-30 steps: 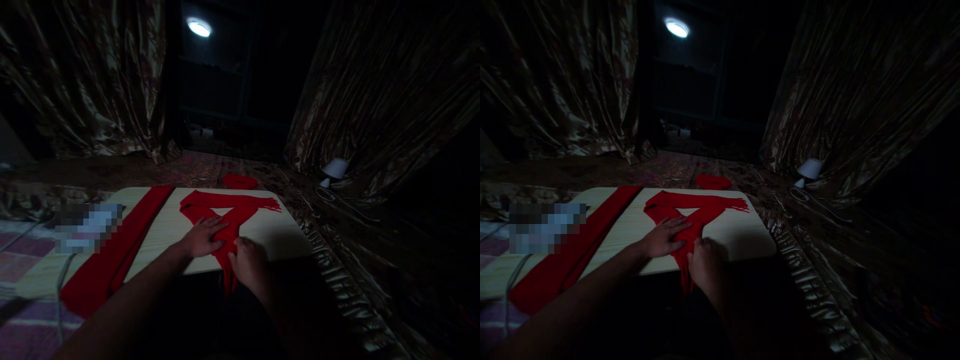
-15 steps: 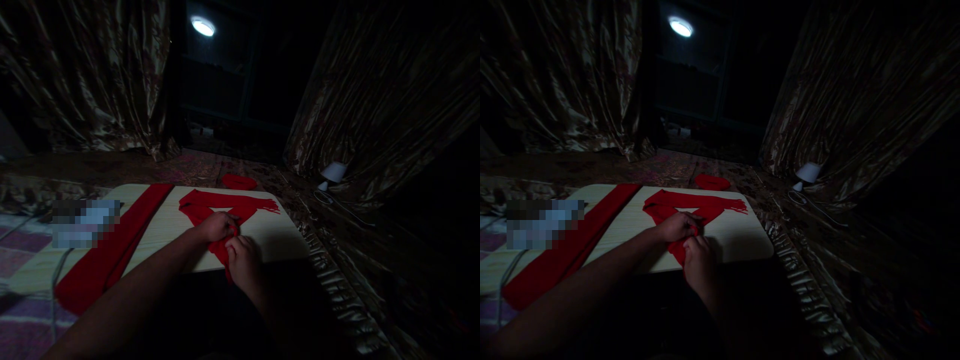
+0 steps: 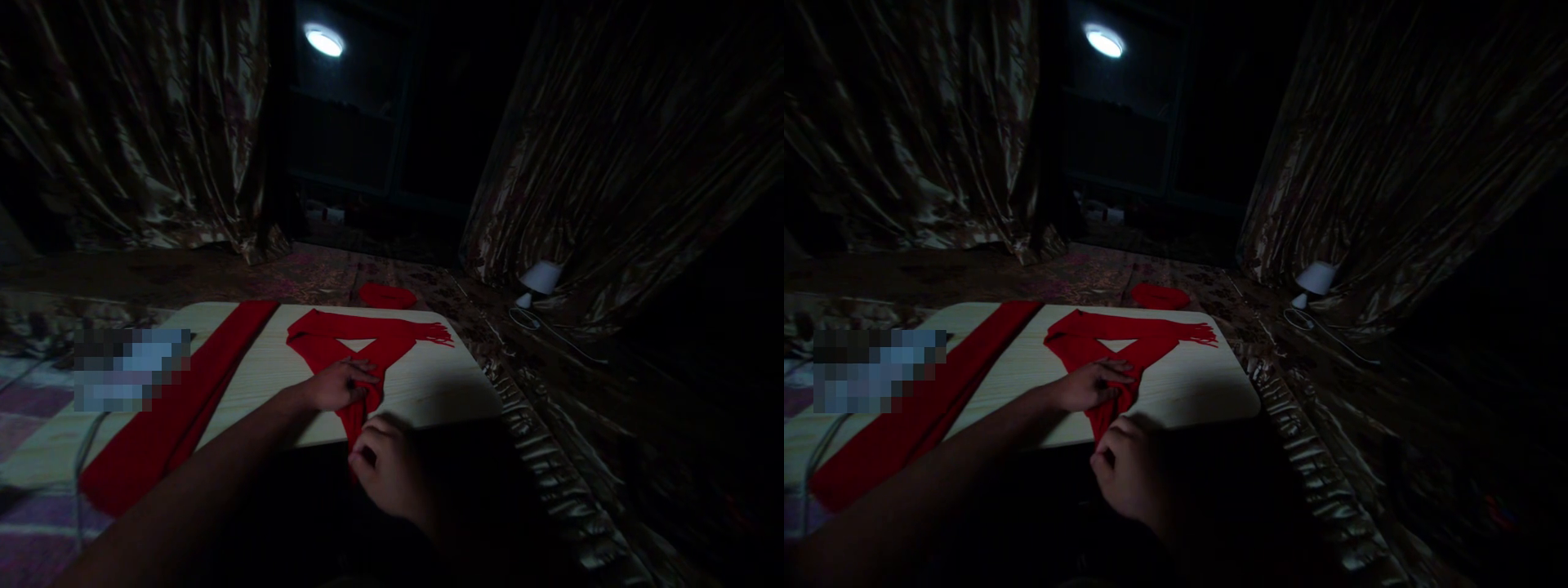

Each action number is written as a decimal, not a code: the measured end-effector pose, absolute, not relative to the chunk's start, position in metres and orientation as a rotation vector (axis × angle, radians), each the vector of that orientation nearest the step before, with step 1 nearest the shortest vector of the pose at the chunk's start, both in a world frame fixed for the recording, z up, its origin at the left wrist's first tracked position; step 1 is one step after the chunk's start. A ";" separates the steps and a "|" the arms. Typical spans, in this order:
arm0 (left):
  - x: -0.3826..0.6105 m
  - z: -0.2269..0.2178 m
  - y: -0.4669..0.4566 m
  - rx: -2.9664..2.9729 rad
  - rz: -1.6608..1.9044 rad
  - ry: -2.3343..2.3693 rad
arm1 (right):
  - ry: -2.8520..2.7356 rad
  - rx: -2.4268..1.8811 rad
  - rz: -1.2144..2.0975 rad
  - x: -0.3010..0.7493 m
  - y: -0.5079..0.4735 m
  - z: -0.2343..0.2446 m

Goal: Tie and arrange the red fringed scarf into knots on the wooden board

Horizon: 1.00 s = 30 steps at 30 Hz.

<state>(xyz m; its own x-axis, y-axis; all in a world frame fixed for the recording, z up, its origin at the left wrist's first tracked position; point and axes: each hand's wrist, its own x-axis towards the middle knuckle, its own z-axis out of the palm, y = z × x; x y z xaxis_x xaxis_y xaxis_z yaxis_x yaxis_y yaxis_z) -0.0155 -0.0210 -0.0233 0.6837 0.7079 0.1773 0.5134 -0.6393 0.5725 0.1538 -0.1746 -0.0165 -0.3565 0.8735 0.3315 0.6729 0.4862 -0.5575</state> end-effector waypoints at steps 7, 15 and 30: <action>-0.023 -0.028 -0.022 2.238 0.770 0.906 | -1.912 -1.490 0.302 0.162 -0.169 -0.004; -0.030 -0.010 -0.045 2.662 0.978 1.072 | -1.840 -1.465 0.236 0.171 -0.127 -0.012; -0.059 -0.010 -0.064 2.531 0.796 1.392 | -2.292 -1.191 0.207 0.166 -0.113 -0.012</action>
<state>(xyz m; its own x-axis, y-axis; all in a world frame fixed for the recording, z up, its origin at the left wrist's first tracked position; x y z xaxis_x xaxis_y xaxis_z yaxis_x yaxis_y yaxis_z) -0.0591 -0.0640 -0.0098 0.4304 0.8192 0.3790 0.7422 -0.5601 0.3679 0.1659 -0.1131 -0.0125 -0.4610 0.7947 0.3948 0.7113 0.5969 -0.3711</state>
